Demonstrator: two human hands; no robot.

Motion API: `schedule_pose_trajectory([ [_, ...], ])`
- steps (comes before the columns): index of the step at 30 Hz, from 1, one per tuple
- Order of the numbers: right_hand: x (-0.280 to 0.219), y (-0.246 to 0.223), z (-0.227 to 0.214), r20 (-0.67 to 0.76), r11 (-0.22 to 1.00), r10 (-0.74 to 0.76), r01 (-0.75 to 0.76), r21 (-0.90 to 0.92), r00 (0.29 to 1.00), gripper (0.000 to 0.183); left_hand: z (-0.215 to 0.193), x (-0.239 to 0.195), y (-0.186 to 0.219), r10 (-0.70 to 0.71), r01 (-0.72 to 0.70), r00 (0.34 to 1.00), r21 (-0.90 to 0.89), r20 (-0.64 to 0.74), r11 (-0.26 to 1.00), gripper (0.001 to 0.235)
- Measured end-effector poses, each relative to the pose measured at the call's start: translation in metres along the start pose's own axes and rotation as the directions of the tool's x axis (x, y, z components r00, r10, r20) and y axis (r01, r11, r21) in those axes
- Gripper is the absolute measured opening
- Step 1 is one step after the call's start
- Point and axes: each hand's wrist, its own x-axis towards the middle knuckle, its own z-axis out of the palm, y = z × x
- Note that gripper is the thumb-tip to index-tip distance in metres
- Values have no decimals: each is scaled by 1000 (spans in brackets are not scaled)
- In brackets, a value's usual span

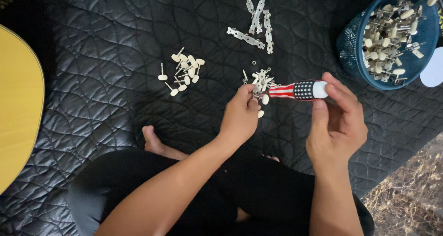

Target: The person sits on a black mat and assembles small metal frames with white plastic knobs using a screwdriver. They pick up parts from the floor, align them, and tighten screws to secure the components together.

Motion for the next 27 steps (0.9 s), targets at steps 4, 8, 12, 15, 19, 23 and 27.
schedule_pose_trajectory([
  [4,2,-3,-3,-9,998,-47,47,-37,999,23,-1,-3,7,12,-12,1000,42,2,999,33],
  [8,-1,-6,0,-40,1000,1,-2,-25,999,28,-2,-3,4,6,-8,1000,55,23,998,38],
  [12,1,-5,1,-1,999,-34,34,28,999,27,1,-1,0,33,-33,999,49,2,998,38],
  [15,0,-3,-4,10,993,-76,77,-89,997,33,1,1,-4,40,-39,999,76,-11,996,37],
  [19,1,-8,2,0,998,-2,2,-57,1000,27,-2,-4,7,-14,14,1000,29,13,1000,37],
  [23,2,-4,-1,6,999,-29,29,-31,1000,31,0,-1,2,8,-9,1000,50,9,999,37],
  [27,-1,-8,2,-10,997,76,-76,30,997,40,-2,-3,5,21,-22,1000,67,6,998,34],
])
